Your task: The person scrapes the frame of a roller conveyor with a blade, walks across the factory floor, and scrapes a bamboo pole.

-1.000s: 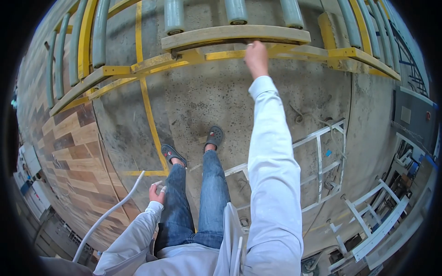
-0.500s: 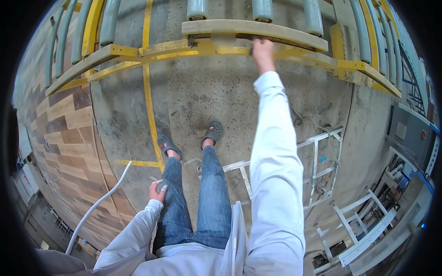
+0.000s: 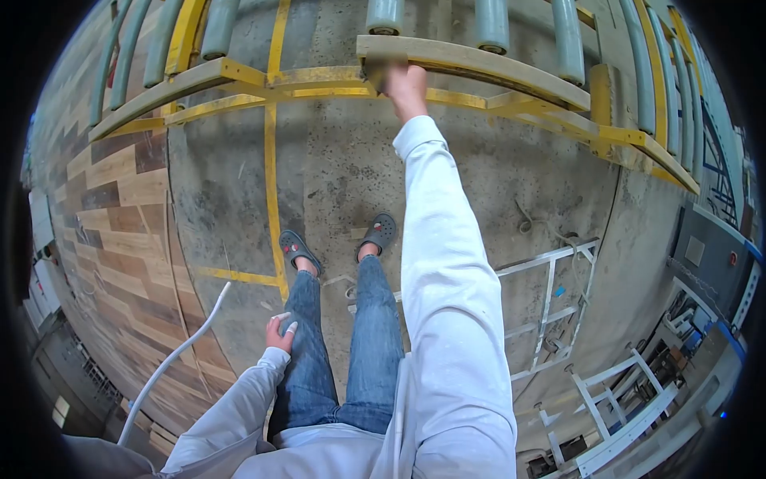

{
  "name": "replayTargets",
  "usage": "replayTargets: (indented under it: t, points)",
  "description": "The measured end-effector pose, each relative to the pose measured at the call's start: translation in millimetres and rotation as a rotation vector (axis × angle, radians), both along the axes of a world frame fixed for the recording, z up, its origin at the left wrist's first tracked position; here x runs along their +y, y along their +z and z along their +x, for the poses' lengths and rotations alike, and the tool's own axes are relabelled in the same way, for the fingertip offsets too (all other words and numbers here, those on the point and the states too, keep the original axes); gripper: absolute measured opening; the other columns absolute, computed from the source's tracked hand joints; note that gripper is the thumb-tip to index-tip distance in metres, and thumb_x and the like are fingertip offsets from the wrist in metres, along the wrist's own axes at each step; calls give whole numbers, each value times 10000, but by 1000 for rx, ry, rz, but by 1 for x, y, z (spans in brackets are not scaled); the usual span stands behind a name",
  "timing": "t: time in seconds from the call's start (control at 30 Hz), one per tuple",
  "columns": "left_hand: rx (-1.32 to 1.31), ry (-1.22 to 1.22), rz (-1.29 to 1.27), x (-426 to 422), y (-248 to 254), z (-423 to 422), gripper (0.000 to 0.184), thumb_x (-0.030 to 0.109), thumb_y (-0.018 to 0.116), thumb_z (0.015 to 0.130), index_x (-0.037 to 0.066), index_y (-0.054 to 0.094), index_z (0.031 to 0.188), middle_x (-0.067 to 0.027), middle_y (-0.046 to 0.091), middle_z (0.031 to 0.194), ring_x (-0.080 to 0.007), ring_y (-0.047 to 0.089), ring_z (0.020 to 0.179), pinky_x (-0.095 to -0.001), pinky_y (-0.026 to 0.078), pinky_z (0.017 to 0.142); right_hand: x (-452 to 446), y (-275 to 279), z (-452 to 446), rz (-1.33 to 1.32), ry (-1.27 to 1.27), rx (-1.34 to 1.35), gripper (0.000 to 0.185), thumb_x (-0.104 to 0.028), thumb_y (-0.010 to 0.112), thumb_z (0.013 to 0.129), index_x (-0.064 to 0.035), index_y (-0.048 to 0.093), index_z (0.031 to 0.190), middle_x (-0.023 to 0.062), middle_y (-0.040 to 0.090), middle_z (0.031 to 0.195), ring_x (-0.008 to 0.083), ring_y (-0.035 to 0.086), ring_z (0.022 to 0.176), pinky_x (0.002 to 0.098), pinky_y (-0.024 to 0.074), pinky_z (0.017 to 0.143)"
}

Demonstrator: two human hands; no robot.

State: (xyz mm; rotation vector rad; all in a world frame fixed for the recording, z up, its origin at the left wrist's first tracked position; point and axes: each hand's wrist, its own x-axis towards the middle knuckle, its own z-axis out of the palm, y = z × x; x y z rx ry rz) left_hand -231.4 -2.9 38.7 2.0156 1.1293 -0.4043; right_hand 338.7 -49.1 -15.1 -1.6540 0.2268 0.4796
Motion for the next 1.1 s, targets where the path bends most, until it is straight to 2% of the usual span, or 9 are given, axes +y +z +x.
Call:
replayTargets:
  t: [0.3,0.4,0.53,0.67,0.77,0.87,0.97,1.07,1.1]
  points:
    - [2,21,-26,3,-4,-12,270,163,642,723,68,585,970,-113,560,988,-283,499,987,-348,376,882,5,-7,3,96,-221,35,165,-167,539,856,-6,560,887,33,535,649,98,443,428,240,378,385]
    - [15,63,-53,1,7,-8,270,162,642,723,68,585,969,-111,561,989,-280,498,988,-346,375,883,8,-1,1,35,-20,127,155,-166,531,861,-13,550,880,28,522,636,95,436,429,236,366,379]
    - [-8,70,-40,7,7,-3,268,155,648,718,66,582,962,-113,562,977,-281,509,972,-347,379,880,-17,8,11,53,97,150,150,-170,530,860,-22,551,851,23,522,637,94,428,426,233,356,381]
    - [0,-25,10,12,-4,-12,284,156,648,720,66,574,980,-110,561,974,-280,511,972,-342,379,882,-7,-2,3,47,-99,72,155,-182,529,860,-30,562,863,8,510,627,88,420,433,226,349,389]
    - [3,-32,19,13,1,-9,291,160,649,720,67,572,985,-107,560,968,-279,511,969,-341,379,879,5,-7,-1,6,-16,21,161,-184,525,863,-30,569,870,8,507,625,84,418,437,227,350,392]
    - [-6,128,-75,11,11,2,271,167,647,720,65,582,963,-119,556,985,-288,493,983,-349,372,883,-4,-7,-5,-33,41,16,166,-185,524,862,-27,573,880,9,505,625,81,415,441,232,353,395]
    - [10,63,-26,11,3,-11,270,166,650,718,65,582,959,-118,557,984,-289,493,981,-348,374,878,-14,-8,-5,-57,77,52,173,-183,527,857,-21,576,891,12,506,627,80,413,445,239,360,398]
    - [11,34,-5,15,-1,-12,279,166,651,718,65,578,968,-119,556,974,-289,498,977,-345,378,873,-7,-17,-5,53,-213,69,269,-201,540,840,46,592,935,72,574,690,134,504,499,285,412,468]
    - [3,35,-18,15,-1,-11,289,166,651,719,66,575,979,-121,554,965,-289,502,974,-342,381,870,-3,-20,-2,57,-210,69,269,-201,540,840,46,592,935,72,574,690,134,504,499,285,412,468]
